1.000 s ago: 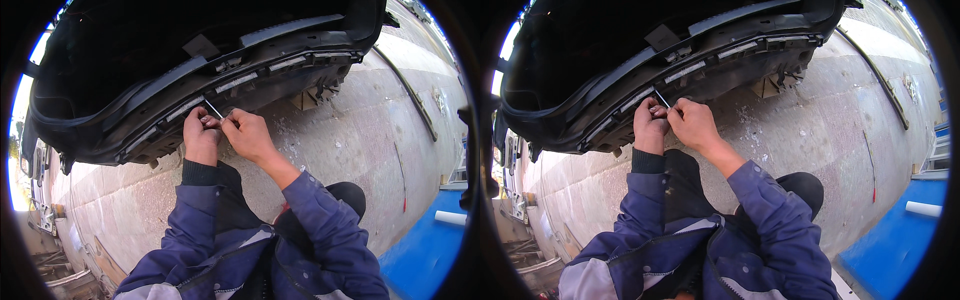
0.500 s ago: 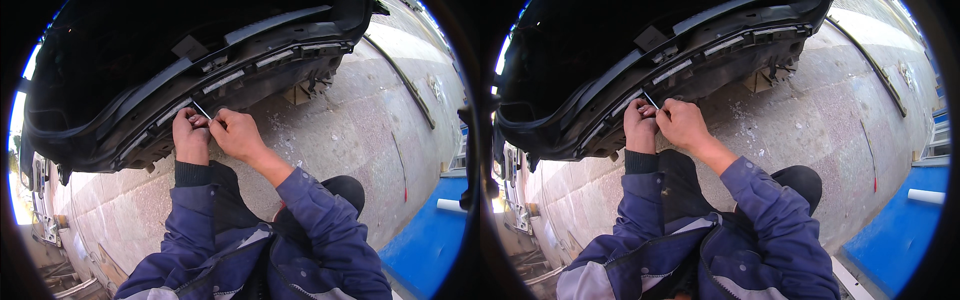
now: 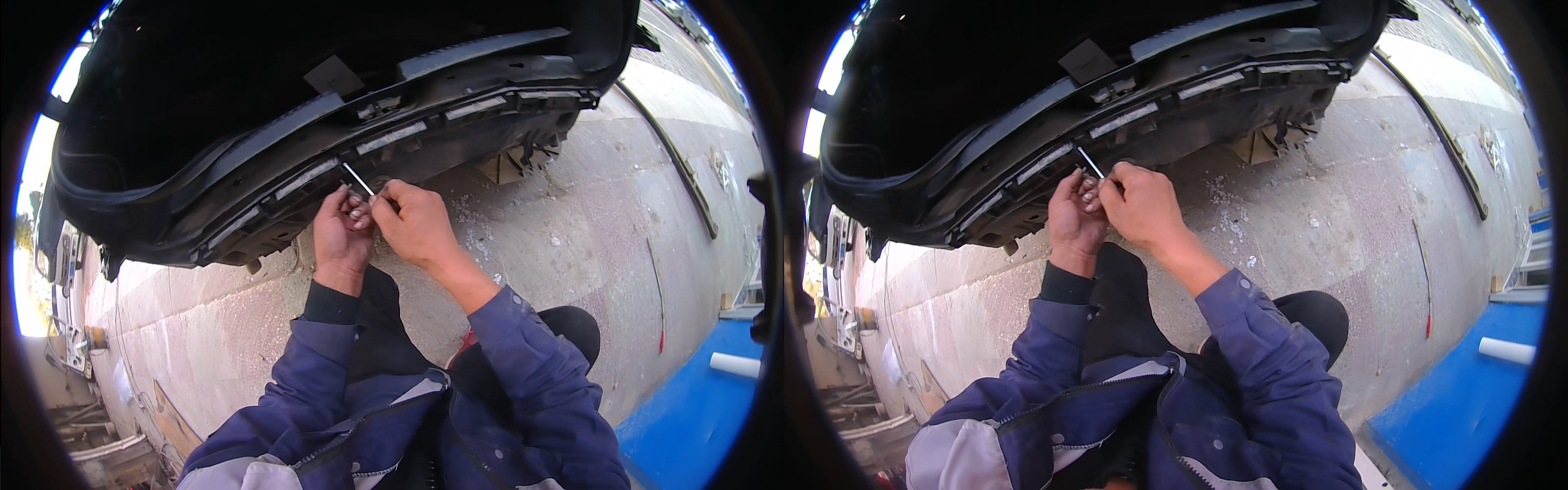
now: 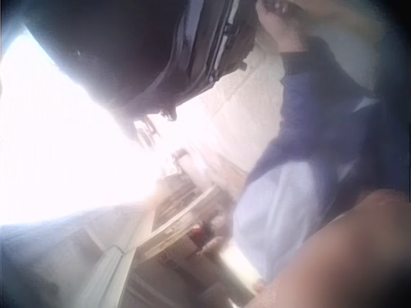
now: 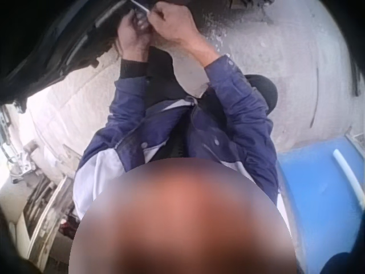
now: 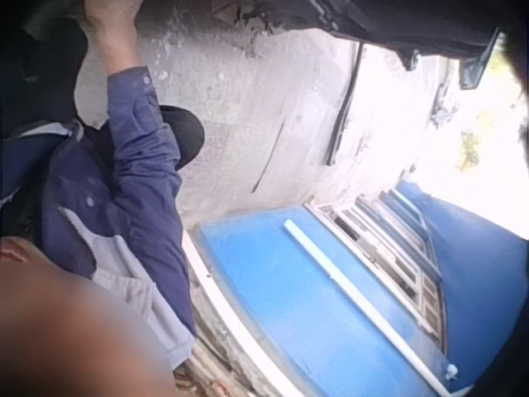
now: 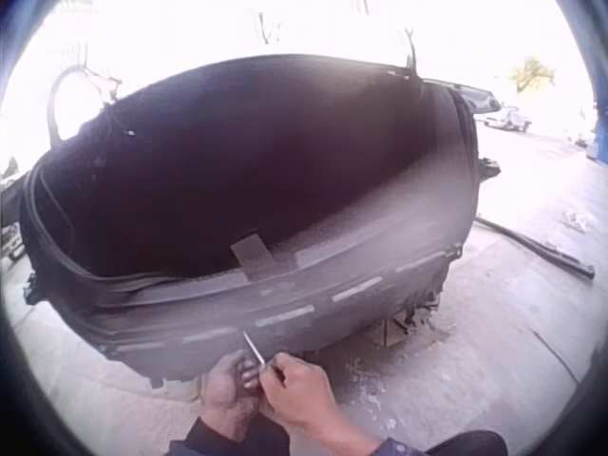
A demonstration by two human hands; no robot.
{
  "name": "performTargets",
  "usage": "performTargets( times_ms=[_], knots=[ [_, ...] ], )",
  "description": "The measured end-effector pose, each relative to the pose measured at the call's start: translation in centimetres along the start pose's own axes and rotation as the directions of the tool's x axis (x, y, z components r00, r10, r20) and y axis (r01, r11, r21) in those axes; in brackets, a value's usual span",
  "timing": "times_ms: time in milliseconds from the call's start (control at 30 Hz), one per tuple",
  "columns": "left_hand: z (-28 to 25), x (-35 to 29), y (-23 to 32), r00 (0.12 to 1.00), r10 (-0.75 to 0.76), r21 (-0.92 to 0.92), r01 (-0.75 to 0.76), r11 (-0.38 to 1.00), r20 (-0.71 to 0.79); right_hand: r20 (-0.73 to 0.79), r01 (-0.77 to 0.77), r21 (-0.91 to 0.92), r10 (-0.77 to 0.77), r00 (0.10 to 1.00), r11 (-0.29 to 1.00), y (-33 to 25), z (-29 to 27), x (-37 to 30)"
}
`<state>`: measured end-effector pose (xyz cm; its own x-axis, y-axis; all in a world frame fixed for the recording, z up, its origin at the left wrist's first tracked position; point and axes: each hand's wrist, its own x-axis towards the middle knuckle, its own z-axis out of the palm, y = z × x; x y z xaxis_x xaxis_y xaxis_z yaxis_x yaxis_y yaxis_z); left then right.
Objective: The person uses a hex key to loosen multiple fasteners along the lower edge of a car bumper. After removing the fasteners, the person detaches a long plastic trim piece and sets it aside.
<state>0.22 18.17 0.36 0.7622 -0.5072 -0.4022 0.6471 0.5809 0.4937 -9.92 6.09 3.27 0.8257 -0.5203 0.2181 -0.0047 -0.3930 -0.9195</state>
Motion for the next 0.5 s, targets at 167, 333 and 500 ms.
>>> performTargets(
  times_ms=[167, 333, 500],
  knots=[
    [-2.7, -1.9, -0.6, 0.998, 0.037, -0.045, -0.035, 0.998, 0.054, 0.087, -0.142, 0.103, 0.134, 0.987, 0.984, 0.3, 0.7, 0.1],
    [-5.1, -2.5, 0.8, 0.984, 0.086, -0.073, -0.075, 0.994, 0.155, 0.179, -0.278, 0.257, 0.236, 0.955, 0.926, 0.4, 2.0, -0.2],
    [-8.0, -3.7, 2.3, 0.966, 0.141, -0.013, -0.142, 0.990, 0.214, 0.353, -0.384, 0.362, 0.256, 0.900, 0.849, -0.3, 4.5, -1.2]
  ],
)
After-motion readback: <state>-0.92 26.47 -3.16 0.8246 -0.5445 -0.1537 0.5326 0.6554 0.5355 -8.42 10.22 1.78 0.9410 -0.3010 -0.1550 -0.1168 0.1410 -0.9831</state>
